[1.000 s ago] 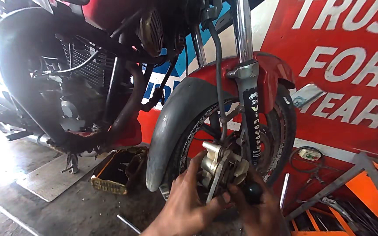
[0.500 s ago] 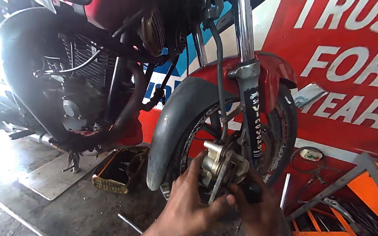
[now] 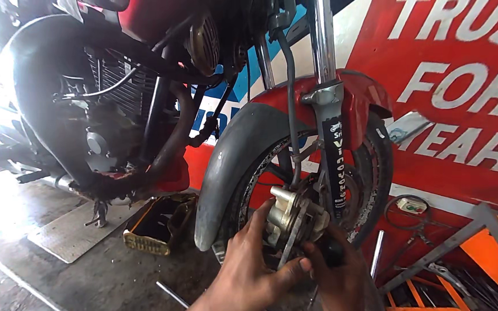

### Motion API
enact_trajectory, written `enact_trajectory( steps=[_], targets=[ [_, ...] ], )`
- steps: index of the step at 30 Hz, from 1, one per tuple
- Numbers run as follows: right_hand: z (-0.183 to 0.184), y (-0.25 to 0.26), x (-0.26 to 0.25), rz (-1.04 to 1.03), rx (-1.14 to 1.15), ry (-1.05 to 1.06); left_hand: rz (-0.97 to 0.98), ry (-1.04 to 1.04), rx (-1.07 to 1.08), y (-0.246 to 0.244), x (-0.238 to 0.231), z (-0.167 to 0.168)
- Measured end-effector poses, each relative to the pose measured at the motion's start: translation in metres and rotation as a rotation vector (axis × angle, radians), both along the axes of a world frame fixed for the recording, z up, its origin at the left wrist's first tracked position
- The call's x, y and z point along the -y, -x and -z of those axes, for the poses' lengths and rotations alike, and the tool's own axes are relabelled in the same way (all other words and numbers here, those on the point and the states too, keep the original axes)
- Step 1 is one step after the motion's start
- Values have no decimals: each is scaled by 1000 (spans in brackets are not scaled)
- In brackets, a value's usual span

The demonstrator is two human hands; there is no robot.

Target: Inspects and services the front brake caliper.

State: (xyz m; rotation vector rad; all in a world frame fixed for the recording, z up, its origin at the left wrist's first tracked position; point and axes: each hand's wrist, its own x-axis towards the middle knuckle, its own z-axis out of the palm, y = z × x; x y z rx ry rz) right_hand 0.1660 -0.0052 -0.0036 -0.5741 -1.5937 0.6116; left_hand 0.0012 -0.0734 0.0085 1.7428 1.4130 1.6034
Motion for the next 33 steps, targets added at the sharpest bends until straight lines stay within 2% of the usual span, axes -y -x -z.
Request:
enact_trajectory(
  steps=[9, 24, 28, 33],
  targets=[
    [2, 0, 0, -13, -16, 21, -5, 14, -2, 1, 0, 0],
    [-3, -4, 5, 69, 138, -130, -71, -24, -130, 5, 0, -5],
    [-4, -7, 8, 65, 96, -125, 39, 8, -1, 7, 0, -8],
    [-6, -18, 12, -26, 6, -143, 297, -19, 352, 8, 3, -13]
  ],
)
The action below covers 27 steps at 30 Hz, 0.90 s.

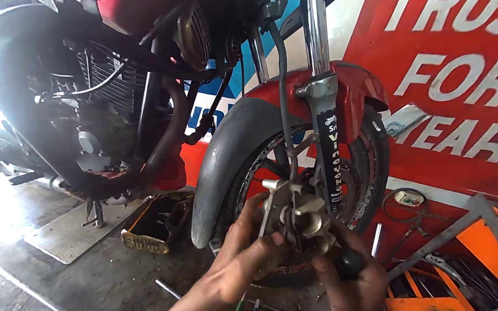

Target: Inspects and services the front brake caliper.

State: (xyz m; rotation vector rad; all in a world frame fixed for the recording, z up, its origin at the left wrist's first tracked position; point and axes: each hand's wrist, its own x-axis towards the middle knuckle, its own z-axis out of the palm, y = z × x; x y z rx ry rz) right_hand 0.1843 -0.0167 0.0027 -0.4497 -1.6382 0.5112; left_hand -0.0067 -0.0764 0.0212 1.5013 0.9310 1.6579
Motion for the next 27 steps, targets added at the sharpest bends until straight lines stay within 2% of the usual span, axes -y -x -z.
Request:
enact_trajectory(
  steps=[6, 9, 12, 18, 21, 23, 27],
  targets=[
    [-7, 1, 16, -106, -136, 3, 315, 189, 750, -16, 11, -17],
    [-11, 6, 20, -82, -181, -11, 486, 223, 880, -18, 11, -22],
    [-12, 9, 22, -42, -235, 25, 549, 266, 927, -23, 14, -31],
    [-13, 0, 21, -54, -210, 24, 548, 290, 949, -27, 16, -39],
    [-13, -2, 22, -62, -217, 26, 445, 302, 895, -27, 15, -38],
    [-15, -2, 24, -44, -214, 51, 298, 295, 768, -30, 15, -37],
    [-18, -2, 19, 109, 81, 41, 18, 223, 253, -34, 5, -25]
  ],
)
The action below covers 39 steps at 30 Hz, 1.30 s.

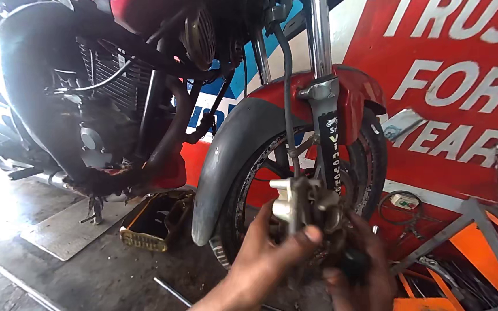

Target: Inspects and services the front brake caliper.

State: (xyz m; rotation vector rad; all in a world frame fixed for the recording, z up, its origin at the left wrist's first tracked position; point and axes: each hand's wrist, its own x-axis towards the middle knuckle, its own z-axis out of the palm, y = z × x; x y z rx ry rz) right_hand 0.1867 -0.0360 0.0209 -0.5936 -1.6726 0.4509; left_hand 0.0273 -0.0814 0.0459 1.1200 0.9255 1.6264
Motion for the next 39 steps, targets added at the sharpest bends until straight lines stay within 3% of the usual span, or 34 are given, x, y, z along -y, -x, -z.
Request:
enact_trajectory(
  steps=[2, 4, 8, 10, 13, 17, 20, 23, 31, 39],
  targets=[
    [13, 8, -11, -33, -8, 65, -153, -3, -273, 1, -10, 13],
    [34, 18, -21, -193, -236, 245, -304, -26, -448, 1, -16, 24],
    [58, 49, -17, -532, -875, 724, -379, -71, -420, 9, -24, 38],
    [53, 62, -9, -625, -1027, 870, -434, -91, -451, 12, -26, 42],
    [48, 68, -4, -782, -1027, 963, -515, -106, -577, 20, -30, 44],
    [60, 68, -3, -926, -931, 910, -275, -82, -597, 33, -34, 41],
    [69, 65, -5, -1052, -968, 866, -154, -188, -509, 40, -42, 48],
    [72, 55, -10, -1072, -965, 953, -24, -244, -257, 42, -48, 55],
    [69, 49, 0, -995, -908, 1042, 123, -19, 448, 29, -57, 53],
    [79, 48, -7, -966, -934, 1078, 263, -45, 504, 36, -62, 58]
  ],
)
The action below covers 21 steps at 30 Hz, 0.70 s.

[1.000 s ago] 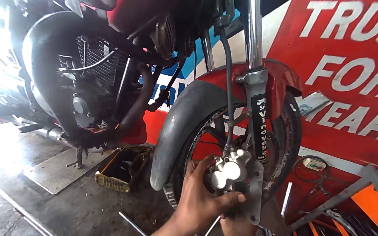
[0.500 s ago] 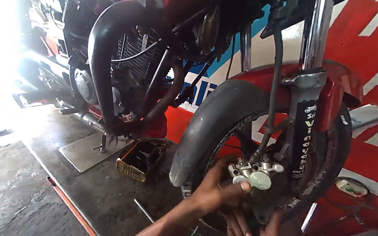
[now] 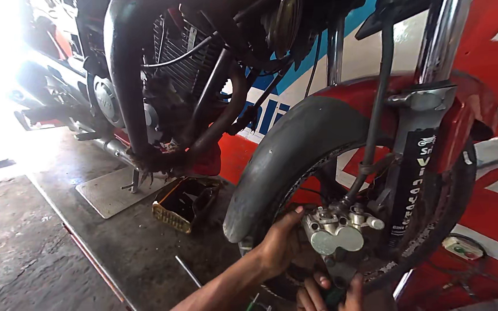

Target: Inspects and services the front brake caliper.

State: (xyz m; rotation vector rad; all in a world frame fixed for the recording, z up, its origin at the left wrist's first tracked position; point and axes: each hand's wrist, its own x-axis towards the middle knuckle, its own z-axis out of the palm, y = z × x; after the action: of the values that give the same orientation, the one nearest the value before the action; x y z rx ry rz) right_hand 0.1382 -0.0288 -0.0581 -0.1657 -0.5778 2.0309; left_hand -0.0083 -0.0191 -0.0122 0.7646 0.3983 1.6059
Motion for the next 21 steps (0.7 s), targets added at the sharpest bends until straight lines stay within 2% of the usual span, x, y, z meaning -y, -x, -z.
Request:
enact_trajectory(
  steps=[5, 15, 21],
  targets=[
    [0, 1, 1, 46, 61, 7, -2, -1, -45, 1, -2, 3],
    [6, -1, -4, 58, -17, 8, -11, -59, -137, 4, -10, 11],
    [9, -4, -1, 104, 62, -21, -69, -76, -221, 3, -10, 13]
  ],
)
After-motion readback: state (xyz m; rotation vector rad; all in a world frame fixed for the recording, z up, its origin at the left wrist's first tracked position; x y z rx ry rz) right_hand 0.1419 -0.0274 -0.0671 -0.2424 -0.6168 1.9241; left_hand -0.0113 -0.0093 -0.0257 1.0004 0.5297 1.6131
